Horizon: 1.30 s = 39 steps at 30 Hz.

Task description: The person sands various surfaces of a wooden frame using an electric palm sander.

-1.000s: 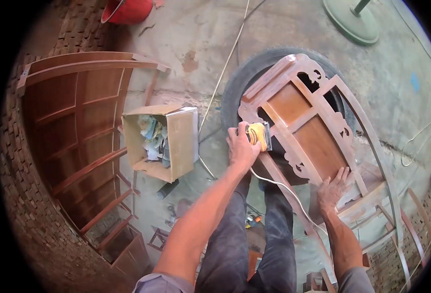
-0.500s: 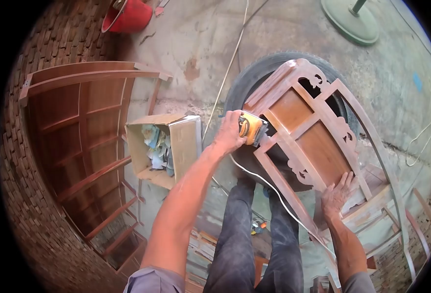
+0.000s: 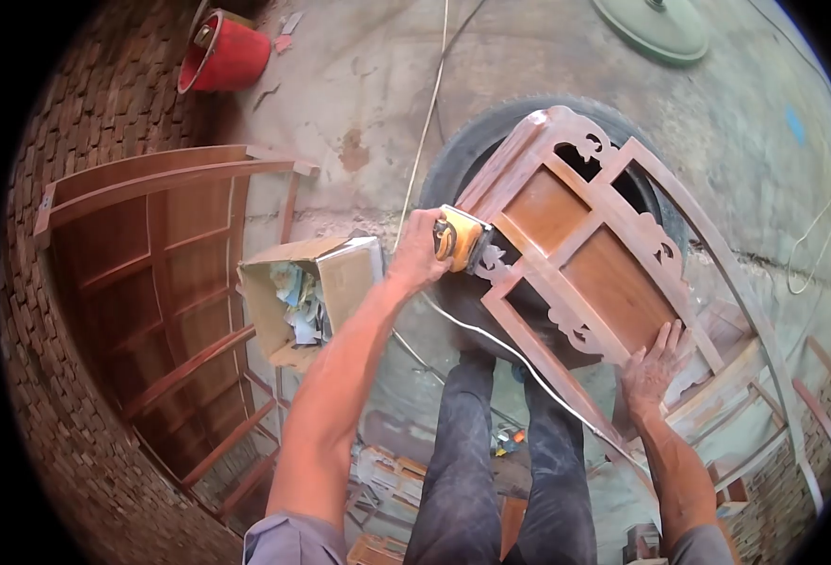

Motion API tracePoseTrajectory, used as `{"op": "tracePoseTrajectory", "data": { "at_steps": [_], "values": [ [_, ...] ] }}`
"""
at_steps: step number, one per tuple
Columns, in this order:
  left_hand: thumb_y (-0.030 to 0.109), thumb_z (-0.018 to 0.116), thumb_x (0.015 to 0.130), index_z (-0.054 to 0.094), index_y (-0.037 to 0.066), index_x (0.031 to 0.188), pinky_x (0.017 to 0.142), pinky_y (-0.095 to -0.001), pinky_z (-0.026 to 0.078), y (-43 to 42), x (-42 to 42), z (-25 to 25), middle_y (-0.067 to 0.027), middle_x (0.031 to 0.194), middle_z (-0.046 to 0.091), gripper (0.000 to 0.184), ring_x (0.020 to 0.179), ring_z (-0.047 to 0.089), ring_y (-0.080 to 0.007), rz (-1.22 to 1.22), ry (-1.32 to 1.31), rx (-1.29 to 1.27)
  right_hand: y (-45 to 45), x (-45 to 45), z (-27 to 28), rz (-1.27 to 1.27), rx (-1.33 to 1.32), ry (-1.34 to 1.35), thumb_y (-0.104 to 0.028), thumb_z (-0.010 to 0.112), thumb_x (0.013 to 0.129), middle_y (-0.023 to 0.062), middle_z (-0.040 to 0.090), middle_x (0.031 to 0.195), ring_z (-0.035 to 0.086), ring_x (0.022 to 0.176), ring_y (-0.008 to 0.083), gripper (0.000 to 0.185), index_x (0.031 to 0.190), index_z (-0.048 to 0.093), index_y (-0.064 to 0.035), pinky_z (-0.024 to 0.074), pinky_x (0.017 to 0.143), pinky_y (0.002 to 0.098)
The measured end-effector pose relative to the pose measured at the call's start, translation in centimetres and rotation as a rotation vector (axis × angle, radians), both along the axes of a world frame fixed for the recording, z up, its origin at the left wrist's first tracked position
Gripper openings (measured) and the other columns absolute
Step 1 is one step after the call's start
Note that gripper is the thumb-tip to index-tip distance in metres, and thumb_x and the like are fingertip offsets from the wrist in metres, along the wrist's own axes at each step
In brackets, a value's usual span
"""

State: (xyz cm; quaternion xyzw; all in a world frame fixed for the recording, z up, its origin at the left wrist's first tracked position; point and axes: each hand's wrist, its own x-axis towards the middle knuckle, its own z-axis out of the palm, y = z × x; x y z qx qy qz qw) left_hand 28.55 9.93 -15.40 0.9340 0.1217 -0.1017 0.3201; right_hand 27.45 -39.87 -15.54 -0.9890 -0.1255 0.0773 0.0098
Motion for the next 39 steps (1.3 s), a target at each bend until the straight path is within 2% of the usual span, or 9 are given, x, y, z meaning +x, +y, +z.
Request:
{"op": "tracePoseTrajectory", "data": {
  "at_steps": [6, 7, 10, 14, 19, 23, 30, 34, 39],
  "values": [
    [0.008, 0.086, 0.070, 0.047, 0.007, 0.136, 0.102, -0.0492, 0.047, -0.9, 1.4, 0.3, -0.0199, 0.121, 0.050, 0.077, 0.115, 0.055, -0.0411, 0.029, -0.050, -0.012, -0.1, -0.2, 0.3, 0.009, -0.021, -0.009, -0.015, 0.060, 0.094, 0.0202, 0.019, 0.175, 0.010, 0.164, 0.0414, 0.081, 0.165, 0.024, 0.0008, 0.0089, 0.130, 0.0656],
    [0.007, 0.088, 0.070, 0.047, 0.009, 0.137, 0.106, -0.0509, 0.046, -1.3, 1.4, 0.8, -0.0198, 0.128, 0.051, 0.078, 0.121, 0.052, -0.0457, 0.056, 0.005, -0.012, 0.2, -0.2, 0.2, 0.006, -0.018, -0.010, -0.015, 0.060, 0.093, 0.0203, 0.018, 0.175, 0.010, 0.164, 0.0416, 0.082, 0.165, 0.024, 0.0009, 0.0087, 0.130, 0.0655],
    [0.010, 0.086, 0.070, 0.047, 0.006, 0.137, 0.106, -0.0477, 0.045, -1.3, 0.0, 0.2, -0.0218, 0.124, 0.050, 0.078, 0.117, 0.054, -0.0412, 0.060, -0.031, -0.005, 0.0, 0.0, 0.0, -0.008, -0.017, 0.009, -0.015, 0.060, 0.093, 0.0203, 0.017, 0.176, 0.009, 0.164, 0.0422, 0.082, 0.165, 0.024, 0.0012, 0.0079, 0.130, 0.0653],
    [0.010, 0.086, 0.070, 0.048, 0.005, 0.135, 0.106, -0.0477, 0.045, -1.4, -3.6, 0.4, -0.0218, 0.123, 0.050, 0.075, 0.118, 0.054, -0.0417, 0.018, 0.055, -0.063, -0.1, -0.1, -0.2, -0.011, 0.001, 0.021, -0.015, 0.060, 0.093, 0.0202, 0.016, 0.176, 0.008, 0.164, 0.0423, 0.083, 0.165, 0.024, 0.0014, 0.0066, 0.130, 0.0652],
    [0.011, 0.085, 0.070, 0.047, 0.004, 0.136, 0.107, -0.0472, 0.045, -1.9, -0.9, 0.8, -0.0212, 0.125, 0.050, 0.076, 0.119, 0.053, -0.0418, 0.015, 0.061, -0.079, -0.2, 0.0, -0.1, 0.011, -0.003, 0.007, -0.015, 0.060, 0.093, 0.0205, 0.017, 0.176, 0.008, 0.165, 0.0421, 0.083, 0.165, 0.024, 0.0017, 0.0061, 0.130, 0.0652],
    [0.016, 0.087, 0.068, 0.047, 0.005, 0.137, 0.107, -0.0470, 0.045, -0.5, -1.4, 0.8, -0.0222, 0.124, 0.050, 0.080, 0.120, 0.051, -0.0424, 0.020, 0.192, -0.084, 0.2, 0.0, 0.0, -0.004, -0.017, 0.015, -0.016, 0.060, 0.092, 0.0208, 0.017, 0.176, 0.007, 0.165, 0.0425, 0.084, 0.165, 0.023, 0.0022, 0.0060, 0.130, 0.0652],
    [0.015, 0.086, 0.068, 0.047, 0.005, 0.135, 0.105, -0.0490, 0.045, -1.2, -1.5, 0.3, -0.0227, 0.122, 0.050, 0.079, 0.117, 0.052, -0.0425, 0.098, 0.109, -0.117, -0.3, -0.2, 0.0, 0.009, -0.017, 0.017, -0.017, 0.060, 0.092, 0.0208, 0.016, 0.176, 0.007, 0.164, 0.0428, 0.085, 0.165, 0.023, 0.0026, 0.0049, 0.130, 0.0649],
    [0.014, 0.086, 0.067, 0.048, 0.005, 0.134, 0.104, -0.0488, 0.045, -2.1, -1.6, 0.5, -0.0228, 0.121, 0.050, 0.078, 0.116, 0.052, -0.0434, -0.005, 0.025, -0.076, 0.0, 0.1, 0.0, 0.014, -0.007, 0.007, -0.017, 0.060, 0.092, 0.0210, 0.016, 0.176, 0.007, 0.164, 0.0429, 0.084, 0.165, 0.023, 0.0027, 0.0057, 0.130, 0.0650],
    [0.015, 0.087, 0.066, 0.048, 0.004, 0.134, 0.105, -0.0486, 0.046, -1.8, -1.8, 0.1, -0.0229, 0.121, 0.051, 0.079, 0.117, 0.053, -0.0431, 0.018, 0.073, -0.090, 0.0, 0.1, -0.1, 0.014, -0.015, -0.001, -0.017, 0.060, 0.092, 0.0209, 0.017, 0.176, 0.008, 0.165, 0.0427, 0.084, 0.165, 0.023, 0.0026, 0.0077, 0.130, 0.0658]
  ]
}}
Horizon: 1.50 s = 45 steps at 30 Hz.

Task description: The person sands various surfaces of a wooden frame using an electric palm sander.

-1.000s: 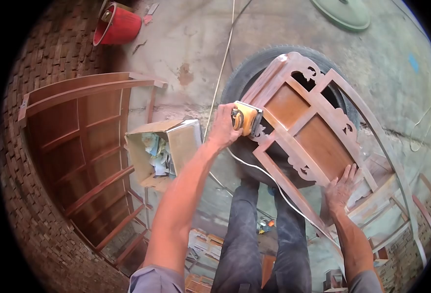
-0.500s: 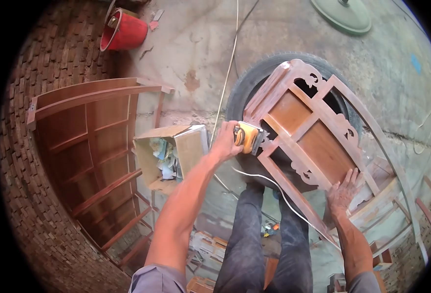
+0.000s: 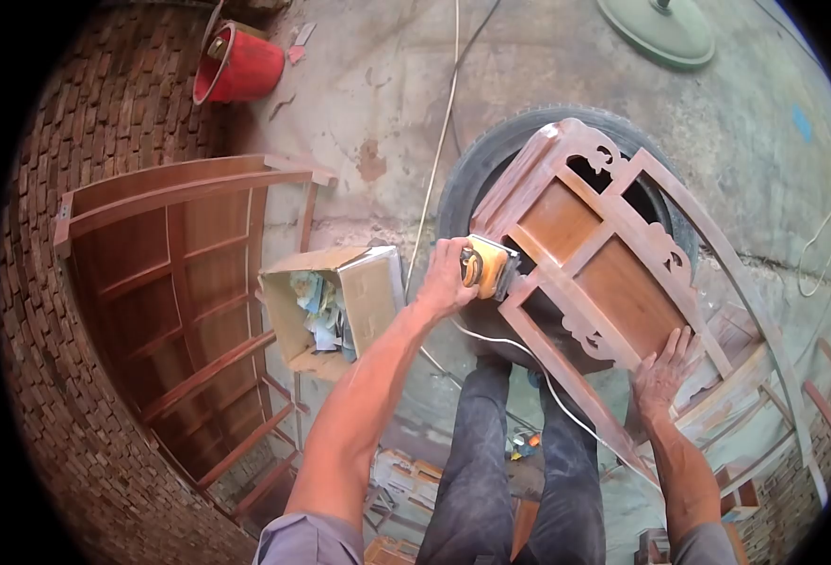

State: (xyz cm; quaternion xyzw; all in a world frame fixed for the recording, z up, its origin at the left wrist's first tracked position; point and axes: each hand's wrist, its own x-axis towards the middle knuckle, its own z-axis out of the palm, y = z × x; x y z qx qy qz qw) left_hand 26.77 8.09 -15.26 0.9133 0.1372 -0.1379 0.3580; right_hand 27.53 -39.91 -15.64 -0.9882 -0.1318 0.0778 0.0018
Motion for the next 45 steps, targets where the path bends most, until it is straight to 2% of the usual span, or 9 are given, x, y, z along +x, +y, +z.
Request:
{"op": "tracePoseTrajectory", "data": {
  "at_steps": [2, 8, 11, 15, 18, 21, 25, 35, 45],
  "values": [
    [0.015, 0.087, 0.067, 0.048, 0.005, 0.135, 0.105, -0.0489, 0.046, -0.6, 0.5, 0.2, -0.0230, 0.121, 0.051, 0.079, 0.117, 0.053, -0.0430, 0.027, 0.026, 0.023, -0.2, -0.1, -0.1, -0.003, 0.003, -0.002, -0.017, 0.060, 0.091, 0.0208, 0.017, 0.176, 0.008, 0.165, 0.0426, 0.085, 0.165, 0.023, 0.0026, 0.0081, 0.129, 0.0660],
    [0.020, 0.090, 0.066, 0.046, -0.002, 0.132, 0.105, -0.0477, 0.050, -2.6, 2.3, 1.1, -0.0253, 0.123, 0.055, 0.083, 0.117, 0.058, -0.0383, 0.380, 0.205, 0.046, 0.1, 0.0, 0.0, -0.015, 0.004, 0.014, -0.017, 0.061, 0.091, 0.0202, 0.018, 0.175, 0.008, 0.165, 0.0424, 0.086, 0.165, 0.023, 0.0018, 0.0082, 0.130, 0.0659],
    [0.020, 0.088, 0.070, 0.040, 0.005, 0.136, 0.107, -0.0497, 0.048, -2.0, 2.7, -0.5, -0.0248, 0.129, 0.047, 0.083, 0.120, 0.056, -0.0429, 0.564, 0.282, -0.089, -0.1, -0.1, 0.1, -0.024, 0.007, 0.032, -0.016, 0.061, 0.090, 0.0198, 0.018, 0.175, 0.008, 0.165, 0.0423, 0.086, 0.165, 0.023, 0.0015, 0.0082, 0.130, 0.0657],
    [0.023, 0.088, 0.069, 0.039, 0.002, 0.137, 0.109, -0.0474, 0.048, -2.2, 3.6, 0.5, -0.0277, 0.134, 0.046, 0.086, 0.124, 0.055, -0.0440, 0.602, 0.425, -0.061, 0.1, -0.2, 0.2, -0.025, 0.011, 0.018, -0.016, 0.061, 0.090, 0.0194, 0.019, 0.175, 0.009, 0.164, 0.0422, 0.086, 0.165, 0.023, 0.0013, 0.0083, 0.130, 0.0656],
    [0.024, 0.087, 0.070, 0.039, 0.002, 0.138, 0.109, -0.0472, 0.049, -3.1, 4.0, 1.4, -0.0276, 0.137, 0.046, 0.085, 0.126, 0.056, -0.0442, 0.605, 0.416, 0.014, 0.1, 0.1, 0.1, -0.017, 0.006, 0.006, -0.016, 0.061, 0.091, 0.0189, 0.019, 0.175, 0.009, 0.164, 0.0422, 0.086, 0.165, 0.023, 0.0012, 0.0090, 0.130, 0.0657],
    [0.023, 0.091, 0.065, 0.048, -0.005, 0.130, 0.099, -0.0448, 0.055, -3.6, 4.3, -0.4, -0.0254, 0.121, 0.064, 0.083, 0.111, 0.067, -0.0370, 0.661, 0.304, 0.039, 0.0, -0.1, 0.3, -0.014, 0.002, 0.002, -0.017, 0.061, 0.091, 0.0185, 0.019, 0.175, 0.009, 0.164, 0.0422, 0.085, 0.165, 0.023, 0.0014, 0.0097, 0.130, 0.0660],
    [0.026, 0.091, 0.065, 0.049, -0.005, 0.131, 0.101, -0.0467, 0.055, -4.6, 6.5, 2.3, -0.0282, 0.126, 0.062, 0.084, 0.116, 0.066, -0.0406, 0.632, 0.387, 0.116, 0.2, 0.0, 0.3, 0.003, 0.006, -0.032, -0.018, 0.061, 0.091, 0.0185, 0.020, 0.175, 0.009, 0.164, 0.0422, 0.085, 0.165, 0.024, 0.0010, 0.0098, 0.130, 0.0663],
    [0.028, 0.089, 0.067, 0.043, 0.001, 0.135, 0.106, -0.0477, 0.051, -5.7, 7.1, 2.2, -0.0272, 0.128, 0.052, 0.087, 0.118, 0.060, -0.0430, 0.581, 0.347, 0.065, -0.2, -0.1, -0.1, -0.018, 0.019, -0.012, -0.018, 0.061, 0.091, 0.0186, 0.020, 0.175, 0.010, 0.165, 0.0415, 0.086, 0.166, 0.024, -0.0001, 0.0085, 0.130, 0.0657],
    [0.026, 0.089, 0.069, 0.043, 0.005, 0.137, 0.108, -0.0483, 0.050, -7.5, 5.3, 2.7, -0.0252, 0.129, 0.050, 0.085, 0.120, 0.058, -0.0448, 0.529, 0.341, 0.058, -0.1, -0.1, -0.3, -0.030, 0.022, -0.007, -0.018, 0.060, 0.092, 0.0179, 0.018, 0.176, 0.010, 0.165, 0.0414, 0.084, 0.166, 0.024, -0.0008, 0.0101, 0.129, 0.0675]
  ]
}}
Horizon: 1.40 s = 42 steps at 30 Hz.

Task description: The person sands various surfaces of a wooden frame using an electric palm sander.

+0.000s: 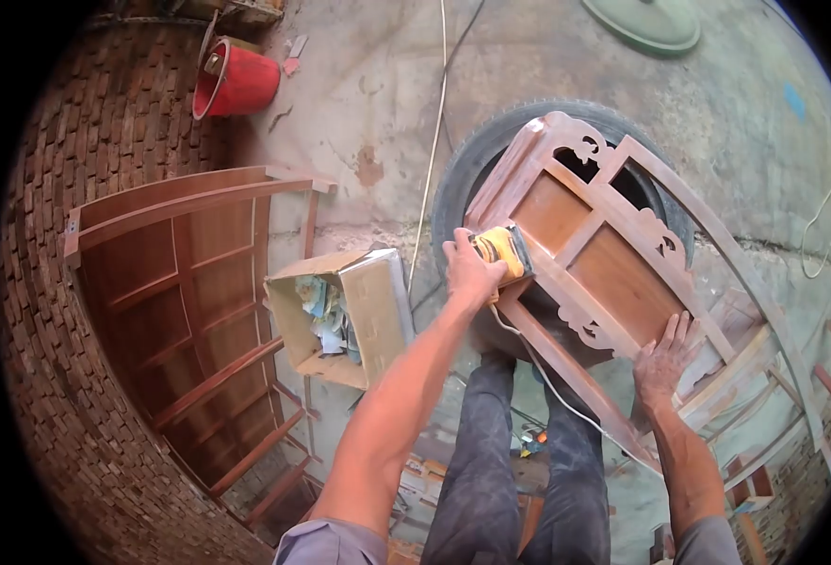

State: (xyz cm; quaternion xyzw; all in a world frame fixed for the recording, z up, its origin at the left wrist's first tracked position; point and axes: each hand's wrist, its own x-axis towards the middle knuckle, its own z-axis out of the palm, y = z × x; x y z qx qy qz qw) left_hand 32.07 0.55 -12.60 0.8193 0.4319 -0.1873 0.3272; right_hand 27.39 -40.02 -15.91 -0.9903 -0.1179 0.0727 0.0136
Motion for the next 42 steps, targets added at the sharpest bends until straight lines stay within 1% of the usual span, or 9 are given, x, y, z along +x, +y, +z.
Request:
{"op": "tracePoseTrajectory", "data": {
  "at_steps": [12, 22, 28, 31, 34, 36, 38, 39, 42],
  "values": [
    [0.023, 0.085, 0.073, 0.042, 0.008, 0.136, 0.104, -0.0517, 0.051, -3.6, 0.4, 2.7, -0.0228, 0.129, 0.049, 0.078, 0.119, 0.059, -0.0475, -0.084, 0.055, -0.055, 0.0, -0.1, 0.3, 0.002, 0.017, 0.006, -0.017, 0.061, 0.091, 0.0187, 0.019, 0.175, 0.010, 0.164, 0.0424, 0.085, 0.165, 0.024, 0.0009, 0.0090, 0.129, 0.0670],
    [0.021, 0.085, 0.073, 0.042, 0.008, 0.138, 0.104, -0.0516, 0.052, 0.2, 2.2, 0.8, -0.0229, 0.131, 0.049, 0.079, 0.116, 0.060, -0.0478, -0.027, 0.036, -0.005, 0.0, 0.0, 0.1, 0.006, 0.001, 0.019, -0.018, 0.060, 0.092, 0.0198, 0.019, 0.175, 0.009, 0.164, 0.0431, 0.084, 0.165, 0.024, 0.0018, 0.0075, 0.129, 0.0680],
    [0.021, 0.085, 0.074, 0.043, 0.012, 0.137, 0.100, -0.0565, 0.054, -7.2, 0.1, 3.0, -0.0248, 0.133, 0.049, 0.076, 0.115, 0.062, -0.0520, -0.014, 0.043, -0.032, 0.2, 0.3, 0.3, 0.039, -0.021, 0.017, -0.018, 0.061, 0.091, 0.0247, 0.018, 0.174, 0.009, 0.164, 0.0445, 0.084, 0.164, 0.024, 0.0030, 0.0082, 0.127, 0.0704],
    [0.024, 0.084, 0.078, 0.040, 0.012, 0.141, 0.104, -0.0579, 0.051, -9.9, -0.9, 4.1, -0.0261, 0.136, 0.046, 0.078, 0.118, 0.058, -0.0554, 0.026, 0.035, -0.045, 2.7, 1.0, 2.2, -0.143, -0.089, 0.255, -0.018, 0.067, 0.090, 0.0293, 0.022, 0.171, 0.016, 0.162, 0.0457, 0.088, 0.163, 0.024, 0.0060, 0.0107, 0.128, 0.0679],
    [0.031, 0.081, 0.085, 0.036, 0.012, 0.144, 0.107, -0.0613, 0.047, -10.8, -0.5, 4.7, -0.0289, 0.141, 0.041, 0.077, 0.123, 0.054, -0.0584, 0.099, 0.026, -0.164, 6.9, 3.8, 7.1, 0.073, 0.408, 0.496, -0.017, 0.074, 0.087, 0.0321, 0.027, 0.167, 0.025, 0.158, 0.0468, 0.094, 0.162, 0.023, 0.0080, 0.0185, 0.129, 0.0602],
    [0.036, 0.078, 0.088, 0.033, 0.012, 0.146, 0.109, -0.0634, 0.043, -11.2, -0.2, 4.5, -0.0306, 0.144, 0.038, 0.077, 0.126, 0.050, -0.0597, 0.164, 0.018, -0.244, 12.6, 5.0, 11.2, 0.246, 0.533, 0.591, -0.032, 0.076, 0.091, 0.0303, 0.031, 0.166, 0.029, 0.156, 0.0455, 0.101, 0.162, 0.019, 0.0117, 0.0272, 0.127, 0.0505],
    [0.041, 0.074, 0.091, 0.030, 0.013, 0.147, 0.112, -0.0651, 0.040, -11.2, 0.1, 3.6, -0.0322, 0.145, 0.035, 0.077, 0.130, 0.046, -0.0603, 0.216, -0.003, -0.301, 17.2, 5.4, 11.8, 0.272, 0.750, 0.646, -0.030, 0.077, 0.090, 0.0295, 0.032, 0.165, 0.033, 0.153, 0.0457, 0.098, 0.163, 0.024, 0.0071, 0.0320, 0.125, 0.0490],
    [0.040, 0.061, 0.101, 0.041, 0.011, 0.145, 0.114, -0.0666, 0.035, -10.9, 0.1, 3.3, -0.0305, 0.144, 0.039, 0.057, 0.133, 0.042, -0.0615, 0.249, -0.036, -0.320, 18.7, 5.7, 10.9, 0.380, 0.599, 0.557, -0.026, 0.077, 0.088, 0.0303, 0.034, 0.163, 0.036, 0.149, 0.0473, 0.097, 0.163, 0.024, 0.0058, 0.0358, 0.122, 0.0503],
    [0.034, 0.047, 0.109, 0.055, 0.011, 0.140, 0.113, -0.0643, 0.037, -7.9, -1.8, 0.3, -0.0263, 0.141, 0.047, 0.040, 0.131, 0.044, -0.0616, -0.202, -0.098, -0.374, 22.4, 6.1, 7.4, 0.523, 0.258, 0.390, -0.020, 0.077, 0.086, 0.0312, 0.040, 0.155, 0.045, 0.137, 0.0503, 0.091, 0.161, 0.029, 0.0020, 0.0465, 0.111, 0.0531]
  ]
}}
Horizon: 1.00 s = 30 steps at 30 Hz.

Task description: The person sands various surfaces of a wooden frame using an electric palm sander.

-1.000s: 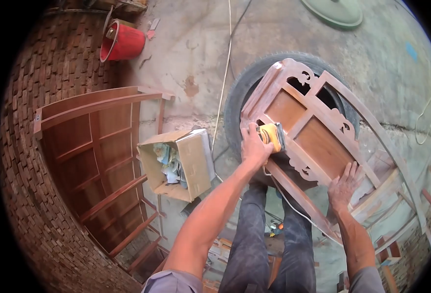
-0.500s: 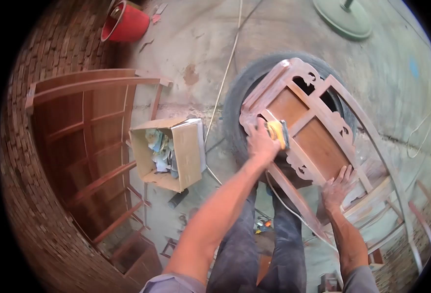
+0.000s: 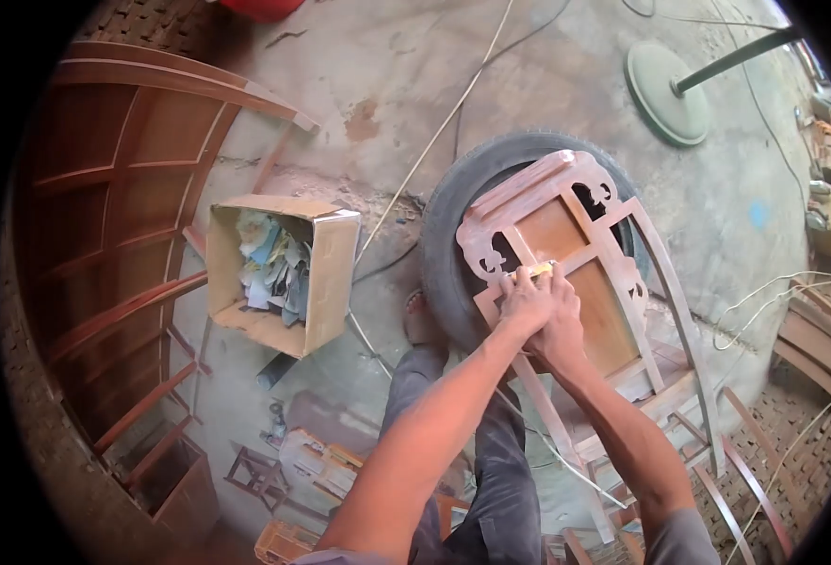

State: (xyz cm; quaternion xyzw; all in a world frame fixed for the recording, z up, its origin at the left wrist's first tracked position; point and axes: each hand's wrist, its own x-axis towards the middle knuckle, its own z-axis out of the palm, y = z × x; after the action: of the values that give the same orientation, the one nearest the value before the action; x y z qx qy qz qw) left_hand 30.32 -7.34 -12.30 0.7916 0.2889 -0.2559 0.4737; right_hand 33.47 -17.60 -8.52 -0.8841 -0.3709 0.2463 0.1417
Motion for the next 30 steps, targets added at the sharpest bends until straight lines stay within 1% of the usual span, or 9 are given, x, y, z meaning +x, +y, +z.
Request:
{"op": "tracePoseTrajectory", "data": {
  "at_steps": [1, 4, 6, 8, 12, 14, 18, 25, 30],
  "values": [
    [0.032, 0.037, 0.112, 0.065, 0.010, 0.133, 0.111, -0.0594, 0.042, 0.6, -1.4, -0.4, -0.0267, 0.138, 0.059, 0.041, 0.130, 0.051, -0.0577, 0.111, -0.174, 0.044, 1.5, 0.0, -0.3, -0.049, -0.047, 0.014, -0.020, 0.076, 0.086, 0.0305, 0.043, 0.150, 0.047, 0.133, 0.0503, 0.087, 0.159, 0.032, 0.0009, 0.0496, 0.107, 0.0534],
    [0.042, 0.040, 0.110, 0.062, 0.015, 0.138, 0.111, -0.0565, 0.045, 4.0, -3.3, 0.1, -0.0179, 0.134, 0.068, 0.045, 0.126, 0.058, -0.0463, 0.354, -0.053, -0.160, 4.7, -0.1, -0.4, -0.127, -0.070, 0.001, -0.020, 0.077, 0.085, 0.0267, 0.053, 0.133, 0.053, 0.122, 0.0498, 0.074, 0.148, 0.042, -0.0024, 0.0559, 0.093, 0.0551],
    [0.043, 0.046, 0.109, 0.061, 0.010, 0.139, 0.108, -0.0539, 0.047, 5.8, -5.3, 3.5, -0.0210, 0.127, 0.072, 0.048, 0.119, 0.063, -0.0476, 0.391, 0.059, -0.215, 5.9, 0.5, -1.0, -0.054, -0.014, -0.009, -0.019, 0.077, 0.083, 0.0263, 0.054, 0.131, 0.053, 0.121, 0.0503, 0.074, 0.146, 0.043, -0.0022, 0.0558, 0.093, 0.0557],
    [0.034, 0.058, 0.106, 0.062, 0.003, 0.135, 0.106, -0.0540, 0.046, 5.0, -10.3, 4.3, -0.0299, 0.131, 0.066, 0.042, 0.124, 0.061, -0.0467, 0.385, -0.049, -0.102, 7.8, 1.7, -1.8, -0.079, 0.016, -0.049, -0.015, 0.078, 0.081, 0.0254, 0.055, 0.129, 0.055, 0.120, 0.0488, 0.075, 0.146, 0.043, -0.0031, 0.0549, 0.094, 0.0541],
    [0.024, 0.070, 0.095, 0.059, -0.001, 0.137, 0.110, -0.0532, 0.041, 5.6, -22.7, 10.6, -0.0204, 0.133, 0.063, 0.050, 0.129, 0.054, -0.0410, 0.106, -0.084, 0.153, 10.5, 4.9, -3.8, -0.090, 0.023, -0.082, -0.011, 0.083, 0.073, 0.0243, 0.056, 0.126, 0.057, 0.119, 0.0466, 0.077, 0.140, 0.045, -0.0027, 0.0545, 0.095, 0.0522],
    [0.025, 0.070, 0.095, 0.059, 0.000, 0.138, 0.115, -0.0541, 0.036, 6.6, -27.7, 13.1, -0.0192, 0.138, 0.061, 0.051, 0.137, 0.049, -0.0395, -0.019, 0.031, 0.102, 12.0, 6.8, -3.8, -0.081, -0.081, -0.074, -0.009, 0.084, 0.070, 0.0230, 0.056, 0.126, 0.057, 0.120, 0.0462, 0.076, 0.136, 0.045, -0.0039, 0.0576, 0.093, 0.0517],
    [0.026, 0.072, 0.093, 0.062, 0.001, 0.133, 0.111, -0.0562, 0.040, 5.1, -33.5, 17.2, -0.0206, 0.134, 0.061, 0.048, 0.135, 0.050, -0.0405, -0.026, 0.122, 0.153, 13.9, 8.0, -2.6, -0.016, -0.235, -0.052, -0.011, 0.084, 0.069, 0.0230, 0.055, 0.126, 0.057, 0.119, 0.0485, 0.074, 0.132, 0.045, -0.0027, 0.0592, 0.090, 0.0542],
    [0.028, 0.070, 0.093, 0.068, 0.003, 0.119, 0.099, -0.0543, 0.046, 4.7, -32.1, 14.6, -0.0154, 0.124, 0.064, 0.036, 0.127, 0.055, -0.0373, 0.028, 0.132, 0.193, 13.8, 7.0, -3.1, 0.061, -0.249, -0.060, -0.019, 0.087, 0.070, 0.0225, 0.055, 0.128, 0.058, 0.115, 0.0486, 0.082, 0.139, 0.046, -0.0030, 0.0572, 0.092, 0.0549],
    [0.028, 0.068, 0.093, 0.068, 0.004, 0.111, 0.093, -0.0526, 0.047, 5.0, -31.7, 13.4, -0.0134, 0.116, 0.065, 0.029, 0.118, 0.059, -0.0352, 0.010, 0.187, 0.200, 14.2, 7.9, -2.8, 0.009, -0.252, -0.068, -0.017, 0.086, 0.070, 0.0220, 0.054, 0.126, 0.057, 0.114, 0.0482, 0.080, 0.137, 0.046, -0.0021, 0.0571, 0.091, 0.0555]
  ]
}}
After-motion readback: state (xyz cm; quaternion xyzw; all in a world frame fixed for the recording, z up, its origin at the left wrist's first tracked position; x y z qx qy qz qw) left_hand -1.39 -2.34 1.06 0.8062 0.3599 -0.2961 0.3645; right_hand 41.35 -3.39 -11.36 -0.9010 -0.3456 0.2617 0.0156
